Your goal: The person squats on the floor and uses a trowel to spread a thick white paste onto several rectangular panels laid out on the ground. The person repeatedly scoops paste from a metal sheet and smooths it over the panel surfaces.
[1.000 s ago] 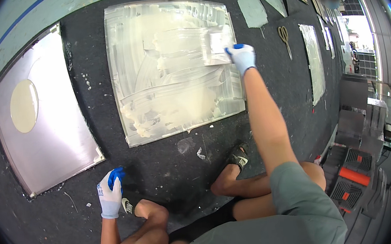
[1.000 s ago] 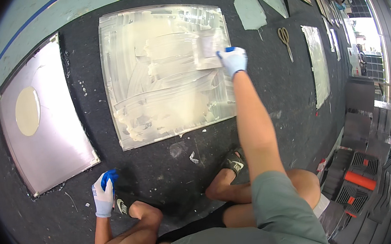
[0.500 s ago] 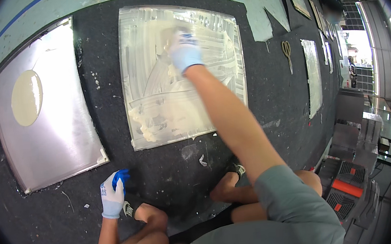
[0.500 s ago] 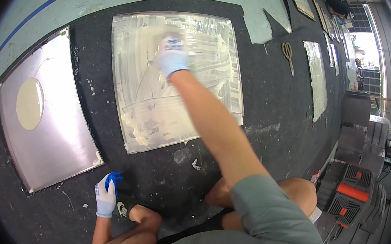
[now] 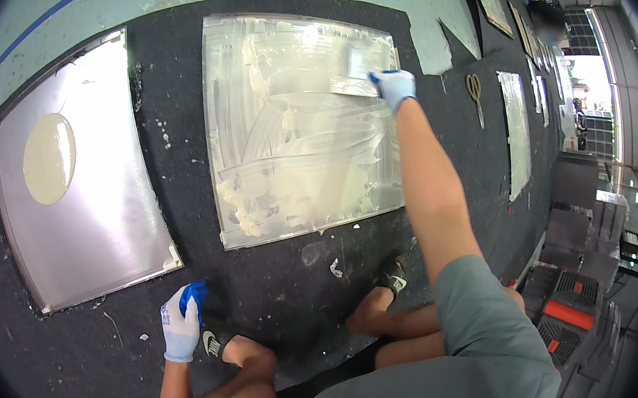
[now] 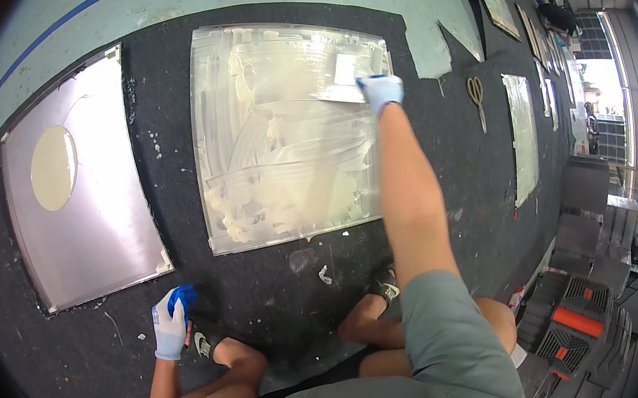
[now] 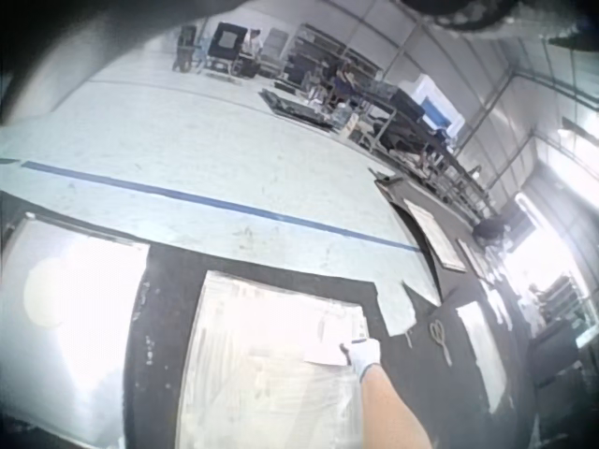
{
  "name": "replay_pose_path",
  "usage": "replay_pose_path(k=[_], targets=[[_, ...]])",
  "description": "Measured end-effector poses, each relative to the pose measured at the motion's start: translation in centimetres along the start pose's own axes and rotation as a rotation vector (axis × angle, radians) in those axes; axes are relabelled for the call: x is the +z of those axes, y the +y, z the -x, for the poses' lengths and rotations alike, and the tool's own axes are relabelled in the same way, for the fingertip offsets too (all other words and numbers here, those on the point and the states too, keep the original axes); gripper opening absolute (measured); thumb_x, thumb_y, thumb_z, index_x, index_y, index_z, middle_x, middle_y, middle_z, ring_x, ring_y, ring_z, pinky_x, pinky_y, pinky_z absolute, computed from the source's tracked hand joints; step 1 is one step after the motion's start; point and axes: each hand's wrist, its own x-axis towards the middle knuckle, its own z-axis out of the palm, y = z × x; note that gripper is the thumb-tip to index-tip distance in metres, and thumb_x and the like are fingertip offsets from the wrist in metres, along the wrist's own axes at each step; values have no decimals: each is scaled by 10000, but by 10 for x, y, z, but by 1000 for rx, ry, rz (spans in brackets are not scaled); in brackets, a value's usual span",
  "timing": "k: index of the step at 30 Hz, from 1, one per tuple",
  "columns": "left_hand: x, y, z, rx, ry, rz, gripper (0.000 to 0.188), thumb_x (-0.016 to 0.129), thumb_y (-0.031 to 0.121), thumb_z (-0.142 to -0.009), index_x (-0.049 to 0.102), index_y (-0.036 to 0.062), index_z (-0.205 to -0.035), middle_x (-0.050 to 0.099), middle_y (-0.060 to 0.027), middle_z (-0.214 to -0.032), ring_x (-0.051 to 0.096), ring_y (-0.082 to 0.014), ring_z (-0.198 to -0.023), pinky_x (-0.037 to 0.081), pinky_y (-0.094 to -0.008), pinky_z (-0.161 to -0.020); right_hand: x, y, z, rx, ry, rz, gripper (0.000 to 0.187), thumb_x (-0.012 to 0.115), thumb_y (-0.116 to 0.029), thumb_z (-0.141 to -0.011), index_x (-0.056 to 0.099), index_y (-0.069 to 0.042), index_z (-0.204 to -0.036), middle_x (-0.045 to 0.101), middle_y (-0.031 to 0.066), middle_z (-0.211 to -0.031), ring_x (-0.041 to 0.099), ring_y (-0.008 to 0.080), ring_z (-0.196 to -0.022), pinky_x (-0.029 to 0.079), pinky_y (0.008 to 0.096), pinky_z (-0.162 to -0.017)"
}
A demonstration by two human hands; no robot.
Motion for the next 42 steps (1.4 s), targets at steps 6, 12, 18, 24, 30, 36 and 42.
replay_pose_path(k=[6,12,18,24,30,36,42], targets=[[3,4,7,86,20,-19,281,570,107,-1032,720,-63,-1197,790,-187,-1033,771,-268,-946,581,-372,-851,-73,32,-15,370,156,93,377,821,-357,-790,815,-20,-959,791,229,-961,782,364,-946,613,440,-851],[4,22,4,116,-57,-66,314,521,142,-1071,701,-71,-1217,782,-191,-1052,758,-249,-957,573,-367,-876,-35,-161,-5,34,-50,128,380,587,-234,-939,729,-38,-1232,751,269,-1131,747,418,-1018,588,506,-912],[5,22,1,158,7,-54,284,561,119,-1039,727,-50,-1195,791,-159,-1003,744,-212,-857,568,-352,-787,-9,-305,0,-194,39,-41,272,628,-207,-882,765,-16,-1019,754,268,-1049,746,416,-973,592,482,-881],[7,21,0,85,-32,-19,288,559,118,-1039,726,-49,-1205,790,-162,-1010,749,-220,-877,571,-353,-802,-1,-240,-26,-9,78,-536,401,812,-425,-753,742,-38,-680,737,189,-724,729,338,-706,595,434,-746],[5,23,0,116,-8,-30,283,562,106,-1037,725,-50,-1207,789,-169,-1027,758,-233,-922,574,-356,-835,17,-58,-29,427,-14,-599,315,898,-330,-817,785,-36,-820,768,65,-808,677,160,-681,548,345,-630],[2,16,-1,98,-10,-15,277,565,99,-1028,731,-52,-1190,787,-185,-1039,764,-263,-939,577,-371,-850,-73,-5,-29,411,106,-12,291,846,-310,-767,806,-38,-863,798,209,-935,778,371,-880,614,423,-839],[5,19,-5,80,-27,-20,270,578,106,-1012,737,-51,-1164,785,-188,-1024,766,-287,-931,579,-380,-845,-51,-137,-8,78,72,205,291,596,-184,-926,765,-22,-1099,765,257,-1089,759,403,-1005,592,467,-919]])
